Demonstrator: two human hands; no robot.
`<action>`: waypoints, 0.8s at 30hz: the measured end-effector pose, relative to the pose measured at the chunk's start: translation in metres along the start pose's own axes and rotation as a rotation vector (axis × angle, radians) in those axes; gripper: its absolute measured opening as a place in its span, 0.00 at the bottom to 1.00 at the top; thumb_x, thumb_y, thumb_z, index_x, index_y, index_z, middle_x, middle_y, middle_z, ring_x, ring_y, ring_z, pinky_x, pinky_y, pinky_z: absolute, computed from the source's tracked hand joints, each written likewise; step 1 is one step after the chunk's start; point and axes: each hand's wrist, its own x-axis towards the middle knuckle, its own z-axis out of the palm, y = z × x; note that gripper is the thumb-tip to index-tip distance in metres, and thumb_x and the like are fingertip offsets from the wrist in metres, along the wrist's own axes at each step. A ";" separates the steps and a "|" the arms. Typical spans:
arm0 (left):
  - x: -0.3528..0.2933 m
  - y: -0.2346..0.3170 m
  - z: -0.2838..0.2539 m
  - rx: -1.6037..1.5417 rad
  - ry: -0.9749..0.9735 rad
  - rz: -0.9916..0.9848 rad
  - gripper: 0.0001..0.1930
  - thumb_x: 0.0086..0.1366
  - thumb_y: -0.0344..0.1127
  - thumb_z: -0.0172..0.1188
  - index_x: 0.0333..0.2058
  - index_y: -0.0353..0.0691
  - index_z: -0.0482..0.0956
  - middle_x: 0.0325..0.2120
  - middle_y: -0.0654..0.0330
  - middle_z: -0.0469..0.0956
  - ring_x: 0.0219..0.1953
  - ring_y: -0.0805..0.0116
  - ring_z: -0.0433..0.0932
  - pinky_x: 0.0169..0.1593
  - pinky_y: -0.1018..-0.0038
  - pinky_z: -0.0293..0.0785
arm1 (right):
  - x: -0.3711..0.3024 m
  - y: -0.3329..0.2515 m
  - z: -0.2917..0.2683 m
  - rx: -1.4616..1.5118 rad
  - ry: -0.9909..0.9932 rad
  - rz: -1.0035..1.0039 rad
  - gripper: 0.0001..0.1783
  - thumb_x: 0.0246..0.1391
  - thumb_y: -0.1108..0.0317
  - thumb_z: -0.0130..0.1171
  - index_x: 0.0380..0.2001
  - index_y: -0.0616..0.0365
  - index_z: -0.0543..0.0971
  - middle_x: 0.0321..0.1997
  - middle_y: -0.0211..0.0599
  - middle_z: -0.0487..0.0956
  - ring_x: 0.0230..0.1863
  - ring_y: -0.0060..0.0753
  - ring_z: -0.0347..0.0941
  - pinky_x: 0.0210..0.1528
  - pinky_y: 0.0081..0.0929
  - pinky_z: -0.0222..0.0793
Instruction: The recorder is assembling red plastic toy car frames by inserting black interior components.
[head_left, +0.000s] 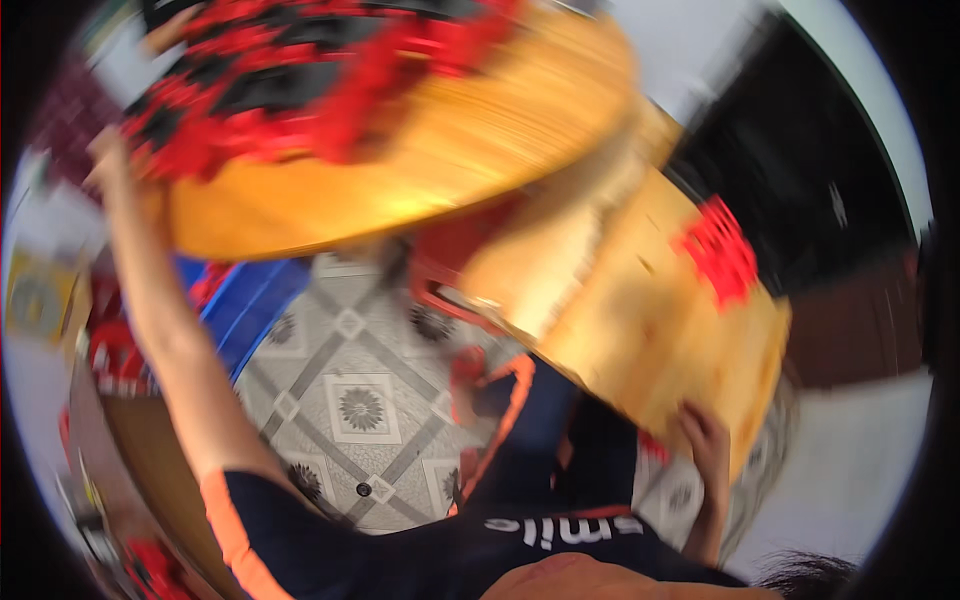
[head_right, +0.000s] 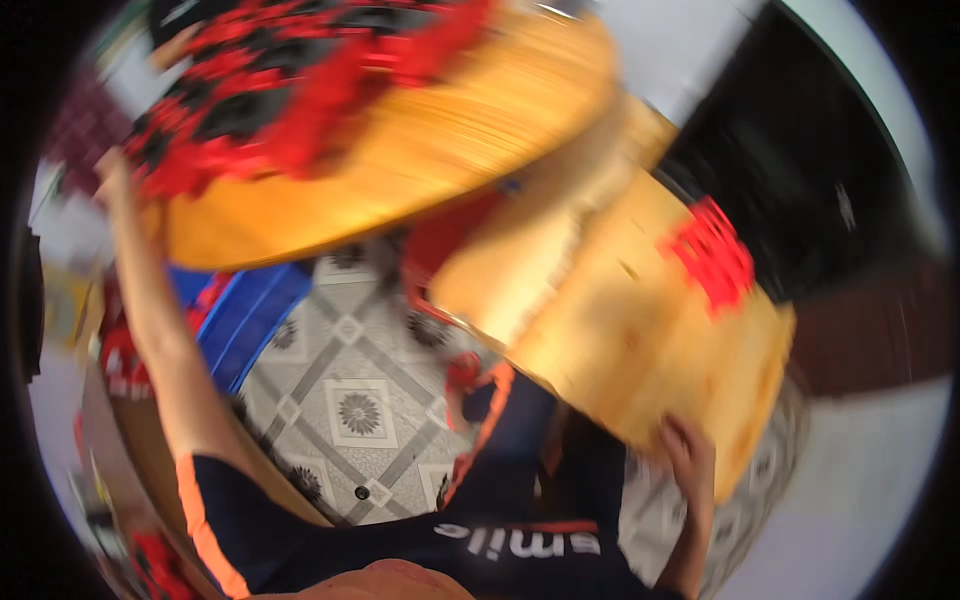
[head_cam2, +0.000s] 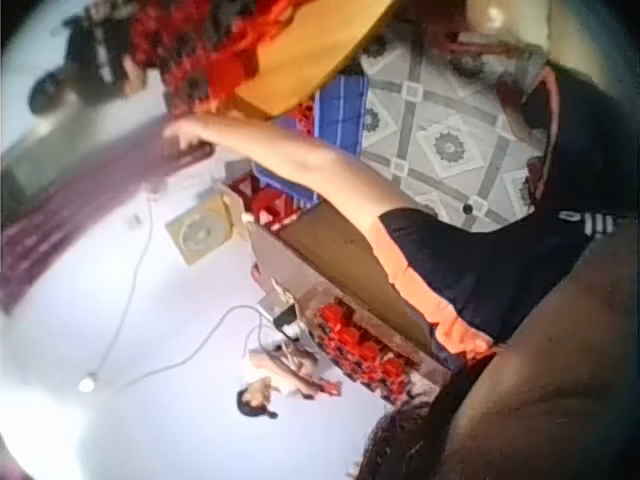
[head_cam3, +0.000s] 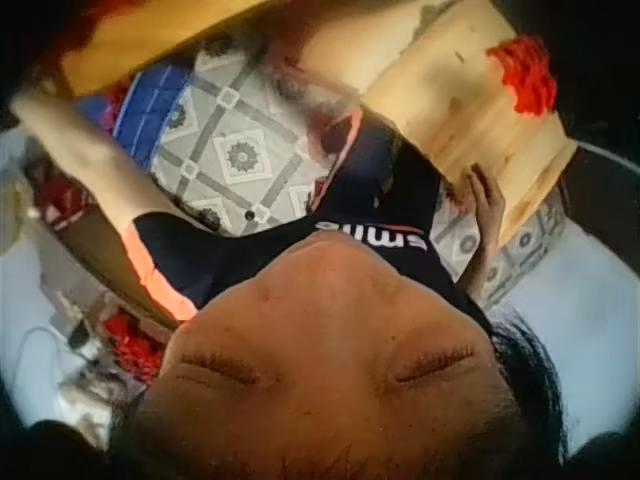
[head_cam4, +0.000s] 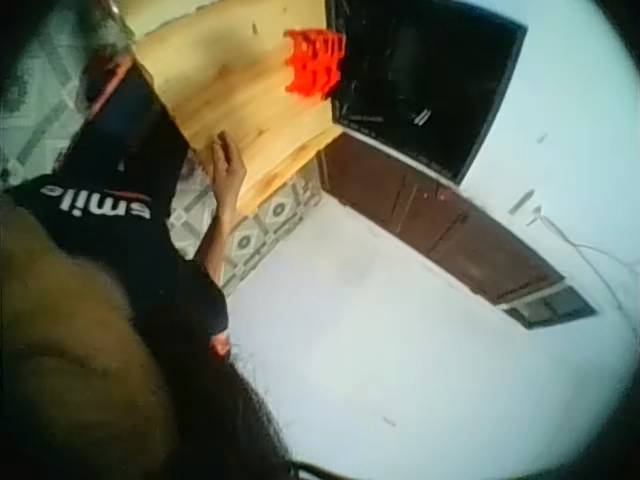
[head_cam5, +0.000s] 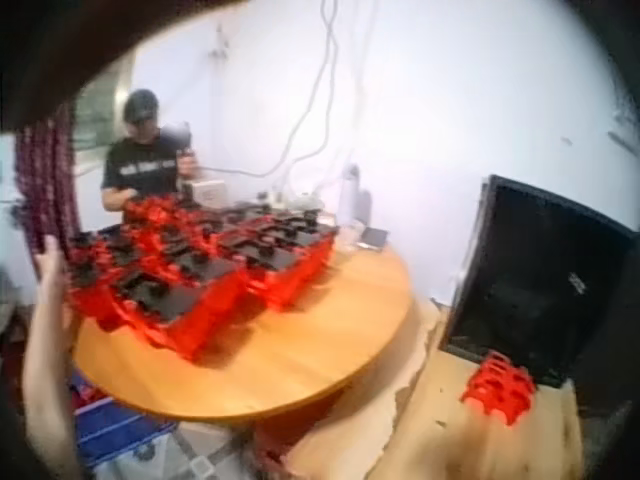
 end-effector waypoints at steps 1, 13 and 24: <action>-0.072 0.009 0.040 -0.001 -0.055 0.144 0.40 0.60 0.62 0.61 0.58 0.32 0.66 0.53 0.46 0.73 0.54 0.52 0.73 0.53 0.57 0.74 | 0.006 -0.018 0.000 -0.053 0.032 -0.004 0.16 0.59 0.68 0.60 0.47 0.66 0.79 0.44 0.44 0.82 0.46 0.33 0.78 0.50 0.26 0.72; -0.594 -0.006 -0.049 -0.355 -1.063 0.605 0.31 0.62 0.30 0.62 0.62 0.37 0.61 0.58 0.52 0.67 0.59 0.60 0.67 0.61 0.63 0.64 | 0.232 0.039 -0.025 -0.446 0.801 -0.430 0.27 0.54 0.61 0.64 0.56 0.57 0.74 0.63 0.52 0.68 0.63 0.54 0.63 0.61 0.42 0.63; -0.679 -0.027 -0.008 -0.588 -1.611 -0.159 0.61 0.48 0.42 0.78 0.70 0.48 0.38 0.58 0.44 0.66 0.58 0.54 0.71 0.58 0.59 0.72 | 0.149 0.013 0.003 0.730 -0.472 0.004 0.15 0.59 0.77 0.55 0.49 0.64 0.78 0.43 0.37 0.83 0.39 0.26 0.80 0.43 0.24 0.77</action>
